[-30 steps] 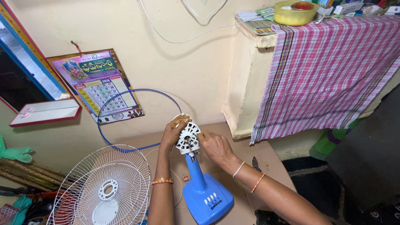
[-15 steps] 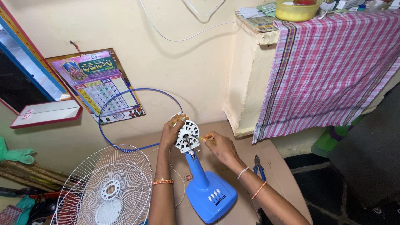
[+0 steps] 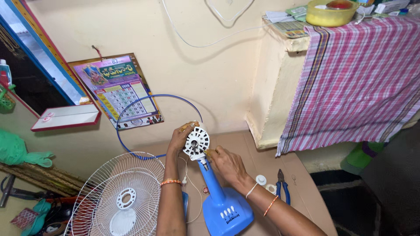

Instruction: The person uses a screwdriver to adjust the internal components of a disassembled electric fan motor. They then reattach the motor housing and rotate the motor to inspect the assembly. The fan blades and cage remain on the table.

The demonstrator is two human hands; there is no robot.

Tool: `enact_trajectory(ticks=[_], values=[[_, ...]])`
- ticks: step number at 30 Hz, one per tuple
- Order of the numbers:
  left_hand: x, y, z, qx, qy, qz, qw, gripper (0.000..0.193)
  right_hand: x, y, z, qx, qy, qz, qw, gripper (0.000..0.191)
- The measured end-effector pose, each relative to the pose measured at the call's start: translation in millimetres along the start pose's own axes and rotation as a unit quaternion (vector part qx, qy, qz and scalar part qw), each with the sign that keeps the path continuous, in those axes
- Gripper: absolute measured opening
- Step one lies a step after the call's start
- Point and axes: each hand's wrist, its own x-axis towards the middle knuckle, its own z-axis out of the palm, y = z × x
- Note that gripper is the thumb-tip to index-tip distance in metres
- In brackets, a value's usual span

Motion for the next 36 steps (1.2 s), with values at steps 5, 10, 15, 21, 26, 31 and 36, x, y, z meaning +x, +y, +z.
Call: enact_trajectory(ticks=[5,10,15,21,26,31,36], values=[[4.8,5.0,8.2,0.015,0.012,-0.025,1.000,0.037,6.9,2.8,12.1,-0.061,-0.019,-0.039,0.997,0.023],[3.9,-8.3,7.3,0.030,-0.008,0.009,0.999,0.038,9.1,13.9,14.6,-0.051,-0.031,-0.051,0.997,0.028],[-6.3,-29.5,4.0,0.009,0.000,-0.014,1.000,0.037,-4.0,18.4,3.4,-0.008,-0.081,-0.043,0.996,0.034],[-45.3,-67.2,8.9,-0.013,0.030,-0.056,0.998,0.037,-44.3,13.8,-25.7,0.028,-0.097,-0.058,0.993,0.028],[-54.7,-79.9,12.0,-0.002,0.081,-0.059,0.995,0.035,-48.2,13.5,-38.2,0.021,-0.104,-0.073,0.992,0.029],[-48.7,-81.4,8.0,0.013,0.075,-0.054,0.996,0.036,-30.3,14.1,-44.8,0.000,-0.138,-0.077,0.987,0.031],[-50.3,-85.9,9.2,0.019,0.071,-0.058,0.996,0.037,-18.3,9.1,-49.4,-0.023,-0.183,-0.094,0.978,0.033]])
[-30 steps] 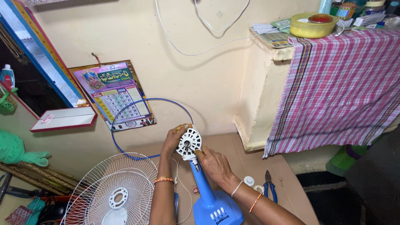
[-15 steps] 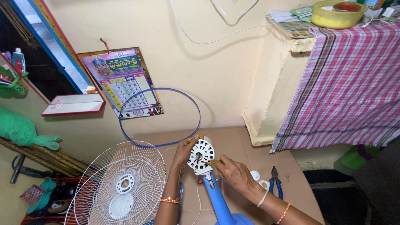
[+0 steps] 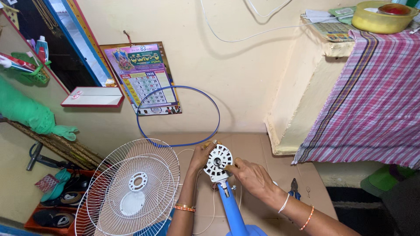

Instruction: The person uses a screwdriver to adjust the internal components of a disassembled electric fan motor. They then reattach the motor housing and rotate the motor to inspect the assembly. The fan blades and cage remain on the table.

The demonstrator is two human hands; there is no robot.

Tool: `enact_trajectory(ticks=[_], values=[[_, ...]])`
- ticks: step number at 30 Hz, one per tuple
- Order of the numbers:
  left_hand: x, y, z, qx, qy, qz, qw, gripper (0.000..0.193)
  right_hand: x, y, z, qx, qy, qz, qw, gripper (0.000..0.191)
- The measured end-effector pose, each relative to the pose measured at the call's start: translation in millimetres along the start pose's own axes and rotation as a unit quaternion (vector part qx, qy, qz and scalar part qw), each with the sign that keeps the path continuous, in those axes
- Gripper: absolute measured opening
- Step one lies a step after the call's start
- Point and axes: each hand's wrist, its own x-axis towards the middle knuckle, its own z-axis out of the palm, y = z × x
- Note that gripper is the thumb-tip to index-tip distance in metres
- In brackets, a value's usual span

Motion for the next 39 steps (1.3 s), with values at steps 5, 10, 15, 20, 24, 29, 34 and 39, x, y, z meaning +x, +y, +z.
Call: enact_trajectory(ticks=[5,10,15,20,24,29,34,39], values=[[1.9,5.4,4.9,-0.016,-0.019,-0.002,1.000,0.038,9.0,-0.4,-3.0,-0.044,-0.008,-0.032,0.999,0.023],[-0.1,11.8,5.4,-0.030,-0.002,-0.020,0.999,0.037,9.9,3.3,-4.2,-0.058,-0.010,-0.046,0.997,0.018],[-1.6,21.2,5.1,-0.034,0.004,-0.021,0.999,0.036,12.7,8.8,1.3,-0.041,0.015,-0.071,0.997,0.024],[-8.2,26.1,5.1,-0.054,-0.003,-0.024,0.998,0.036,17.9,12.5,13.6,-0.072,0.007,-0.088,0.993,0.024],[-10.6,27.7,5.0,-0.060,-0.002,-0.018,0.998,0.036,19.5,14.6,20.4,-0.096,-0.006,-0.106,0.990,0.028],[-9.0,24.1,2.7,-0.058,0.016,-0.027,0.998,0.034,22.6,13.0,17.8,-0.119,0.008,-0.175,0.977,0.019],[-7.2,19.5,1.1,-0.065,0.018,-0.025,0.997,0.032,35.5,17.7,3.8,-0.144,-0.018,-0.252,0.957,0.012],[-6.7,17.1,0.0,-0.064,0.025,-0.031,0.997,0.033,49.0,30.0,-2.4,-0.101,0.016,-0.319,0.942,0.017]])
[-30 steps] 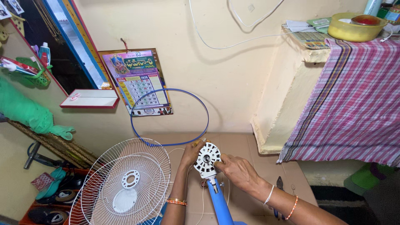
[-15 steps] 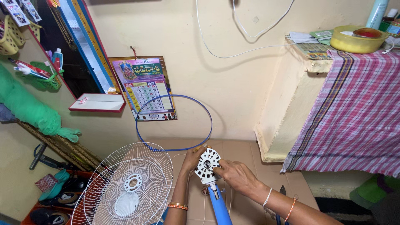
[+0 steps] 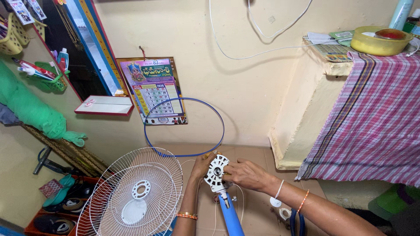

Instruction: The person uses a screwdriver to adjust the internal components of a disassembled electric fan motor. They then reattach the motor housing and rotate the motor to inspect the assembly. The fan blades and cage remain on the table.

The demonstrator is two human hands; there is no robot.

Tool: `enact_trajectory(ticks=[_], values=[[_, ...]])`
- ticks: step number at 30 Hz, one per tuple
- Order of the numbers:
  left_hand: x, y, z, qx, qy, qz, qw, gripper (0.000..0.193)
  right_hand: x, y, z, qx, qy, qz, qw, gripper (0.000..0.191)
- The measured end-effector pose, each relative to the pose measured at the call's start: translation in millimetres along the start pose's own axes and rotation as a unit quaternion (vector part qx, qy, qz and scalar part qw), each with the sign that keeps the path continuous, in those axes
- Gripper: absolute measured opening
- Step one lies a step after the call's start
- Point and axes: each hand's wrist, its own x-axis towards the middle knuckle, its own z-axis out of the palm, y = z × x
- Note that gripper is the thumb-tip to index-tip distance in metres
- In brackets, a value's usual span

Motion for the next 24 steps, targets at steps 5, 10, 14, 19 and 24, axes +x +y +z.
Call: enact_trajectory(ticks=[5,10,14,19,24], values=[[-1.4,0.4,0.8,0.016,-0.001,0.012,1.000,0.034,-0.3,-1.2,8.3,0.005,-0.078,0.027,0.997,0.007],[0.0,1.0,1.6,0.017,0.005,0.003,1.000,0.037,8.4,-13.2,7.0,0.090,-0.163,0.265,0.946,0.024],[0.4,-4.0,-2.2,0.026,0.003,0.003,1.000,0.037,9.5,-16.5,-6.7,0.150,-0.125,0.329,0.924,0.020],[6.5,-3.4,-6.5,0.027,-0.005,0.011,1.000,0.038,4.6,-18.2,-15.4,0.132,-0.035,0.264,0.955,0.019],[3.5,-3.7,-6.3,0.021,0.003,-0.010,1.000,0.036,4.5,-19.8,-4.0,0.067,-0.051,0.207,0.975,0.017]])
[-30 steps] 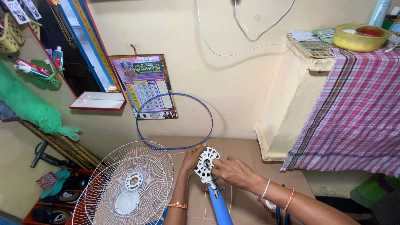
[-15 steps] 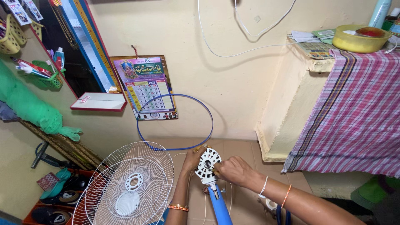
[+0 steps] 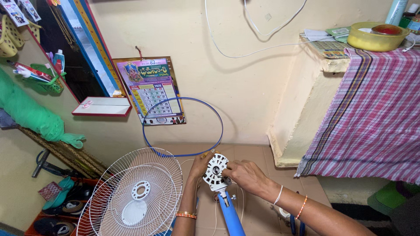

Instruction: The person uses a screwdriver to adjust the internal components of a disassembled electric fan motor. They then reattach the motor housing and rotate the motor to inspect the assembly. The fan blades and cage remain on the table.

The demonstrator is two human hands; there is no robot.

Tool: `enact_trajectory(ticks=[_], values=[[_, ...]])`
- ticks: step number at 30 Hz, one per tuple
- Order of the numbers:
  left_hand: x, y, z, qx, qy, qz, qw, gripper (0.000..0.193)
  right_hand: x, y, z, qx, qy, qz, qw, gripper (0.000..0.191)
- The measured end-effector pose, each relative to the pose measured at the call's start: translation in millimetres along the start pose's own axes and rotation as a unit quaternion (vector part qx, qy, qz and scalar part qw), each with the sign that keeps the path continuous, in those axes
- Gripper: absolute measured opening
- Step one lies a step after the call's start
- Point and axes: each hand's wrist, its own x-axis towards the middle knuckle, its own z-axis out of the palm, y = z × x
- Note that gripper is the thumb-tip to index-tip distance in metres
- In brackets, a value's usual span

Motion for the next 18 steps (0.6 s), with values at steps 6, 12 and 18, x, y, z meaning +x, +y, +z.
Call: enact_trajectory(ticks=[6,12,18], values=[[-1.6,0.2,-1.7,-0.018,-0.001,-0.002,1.000,0.036,-1.9,5.9,12.3,0.002,0.024,-0.023,0.999,0.020],[1.0,-2.5,-2.6,-0.009,0.005,-0.007,1.000,0.035,-1.4,5.5,18.8,-0.031,0.030,-0.050,0.998,0.015],[-0.2,-0.6,-2.0,-0.011,0.002,0.001,1.000,0.034,-1.6,3.1,16.7,-0.073,0.045,-0.079,0.993,0.009]])
